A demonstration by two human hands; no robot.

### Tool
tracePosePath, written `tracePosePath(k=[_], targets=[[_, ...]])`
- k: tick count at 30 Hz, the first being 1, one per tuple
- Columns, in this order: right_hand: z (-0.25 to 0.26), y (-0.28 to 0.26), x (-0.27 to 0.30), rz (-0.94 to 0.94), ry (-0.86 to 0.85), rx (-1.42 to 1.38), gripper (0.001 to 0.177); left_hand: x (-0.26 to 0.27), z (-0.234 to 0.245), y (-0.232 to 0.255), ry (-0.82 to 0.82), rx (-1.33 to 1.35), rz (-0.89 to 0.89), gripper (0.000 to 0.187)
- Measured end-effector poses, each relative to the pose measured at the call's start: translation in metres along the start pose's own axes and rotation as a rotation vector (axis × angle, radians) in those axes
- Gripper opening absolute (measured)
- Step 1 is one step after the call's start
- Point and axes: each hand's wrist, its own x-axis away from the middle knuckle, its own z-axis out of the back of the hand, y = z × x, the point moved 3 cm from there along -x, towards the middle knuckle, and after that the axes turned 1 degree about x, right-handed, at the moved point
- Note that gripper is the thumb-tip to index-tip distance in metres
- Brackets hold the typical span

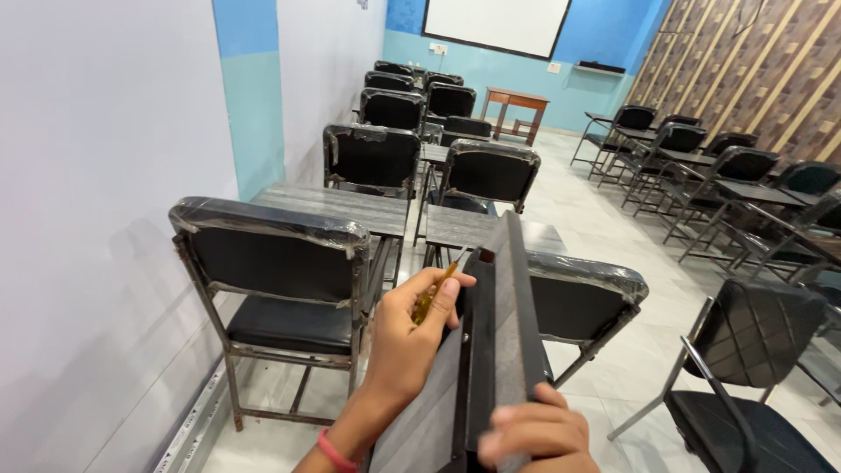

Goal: The person uses a screwdriver to attach a tabletop to a metal chair frame. They position the tabletop, align the frame, and tighten screws at multiple points to secure the assembly. The person then moves to another chair and repeats the process.

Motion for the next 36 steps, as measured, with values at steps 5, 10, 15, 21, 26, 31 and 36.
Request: tracePosePath(k=[5,10,15,21,26,31,36], targets=[[-0.002,0.054,0.042,-0.447,0.134,-0.686,0.033,0.018,0.009,0.031,-0.058,0.004,0.093,0.024],[-0.027,-0.010,0.023,-0.023,0.013,-0.114,0.022,0.033,0.027,0.052,0.011,-0.045,0.065,0.026],[-0.065,-0.078,-0.018,-0.196,0.216,-0.073,0.021,0.046,0.051,0.056,-0.037,0.079,0.067,0.028],[-0.084,-0.120,-0.059,-0.087,0.224,-0.106,0.046,0.073,0.072,0.042,-0.007,-0.050,0.078,0.025],[-0.124,-0.143,-0.066,-0.022,0.164,-0.183,0.047,0.091,0.086,0.029,0.244,0.029,-0.119,0.023],[-0.153,-0.162,-0.078,0.061,0.000,-0.255,0.049,0.119,0.135,0.026,0.438,0.010,0.002,0.030],[-0.175,-0.173,-0.090,0.098,-0.099,-0.302,0.047,0.146,0.155,0.043,0.516,0.062,-0.093,0.031]])
